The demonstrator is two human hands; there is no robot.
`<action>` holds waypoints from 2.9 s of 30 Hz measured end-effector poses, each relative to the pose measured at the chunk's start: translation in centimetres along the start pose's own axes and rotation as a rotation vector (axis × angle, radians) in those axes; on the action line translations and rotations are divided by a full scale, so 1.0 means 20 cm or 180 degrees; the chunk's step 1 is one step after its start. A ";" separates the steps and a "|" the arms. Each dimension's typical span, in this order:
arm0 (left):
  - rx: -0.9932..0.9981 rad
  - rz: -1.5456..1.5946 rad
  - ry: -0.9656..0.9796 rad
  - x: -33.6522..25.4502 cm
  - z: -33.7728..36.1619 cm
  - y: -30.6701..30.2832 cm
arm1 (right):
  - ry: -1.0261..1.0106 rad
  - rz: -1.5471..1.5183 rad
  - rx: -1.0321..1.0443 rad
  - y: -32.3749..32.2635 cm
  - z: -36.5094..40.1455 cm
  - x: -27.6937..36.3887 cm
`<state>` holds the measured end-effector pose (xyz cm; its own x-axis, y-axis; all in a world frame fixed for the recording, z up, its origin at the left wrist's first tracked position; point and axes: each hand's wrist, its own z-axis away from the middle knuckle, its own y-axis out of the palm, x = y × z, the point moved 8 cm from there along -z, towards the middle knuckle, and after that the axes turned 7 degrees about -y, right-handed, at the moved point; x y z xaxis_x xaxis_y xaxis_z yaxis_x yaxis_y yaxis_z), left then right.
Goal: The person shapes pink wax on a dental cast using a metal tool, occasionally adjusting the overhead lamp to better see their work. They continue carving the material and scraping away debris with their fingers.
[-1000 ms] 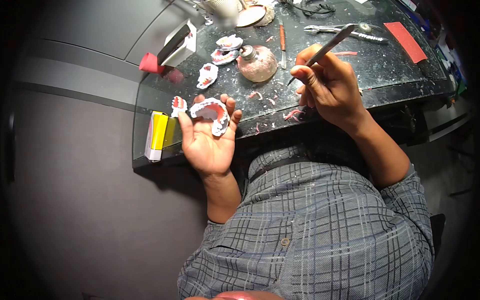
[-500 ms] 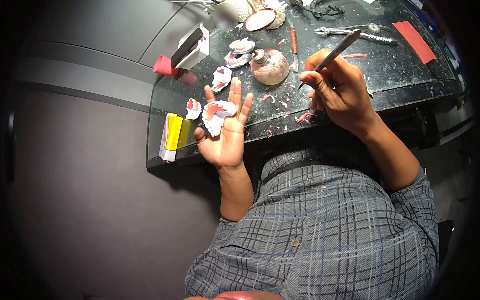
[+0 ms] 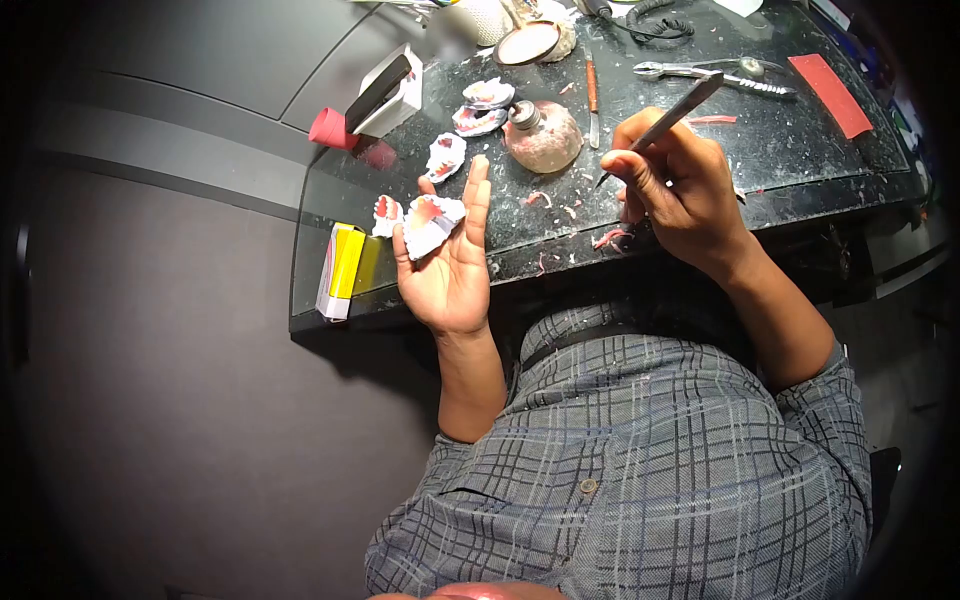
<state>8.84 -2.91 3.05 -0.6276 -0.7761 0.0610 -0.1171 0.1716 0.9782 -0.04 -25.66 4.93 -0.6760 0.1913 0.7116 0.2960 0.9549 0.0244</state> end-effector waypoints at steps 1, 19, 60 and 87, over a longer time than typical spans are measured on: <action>-0.0025 0.0003 -0.0015 0.00 0.00 0.00 | -0.0001 0.0000 0.0006 0.00 0.00 0.00; 0.0232 -0.0524 -0.0181 0.05 0.00 0.01 | -0.0039 0.0095 0.0009 0.01 -0.01 0.02; 0.0771 -0.6221 0.2936 0.14 0.19 0.20 | -0.0784 0.0153 0.0688 0.18 -0.02 0.37; 0.0917 -0.6080 0.3246 0.25 0.24 0.23 | -0.1539 0.0677 0.1071 0.39 0.03 0.47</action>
<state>1.46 -2.99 6.86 0.8502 -0.0222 -0.5260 -0.0703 -0.9950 -0.0715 -4.48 -16.22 11.32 -0.8779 0.3910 0.2764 0.2821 0.8888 -0.3613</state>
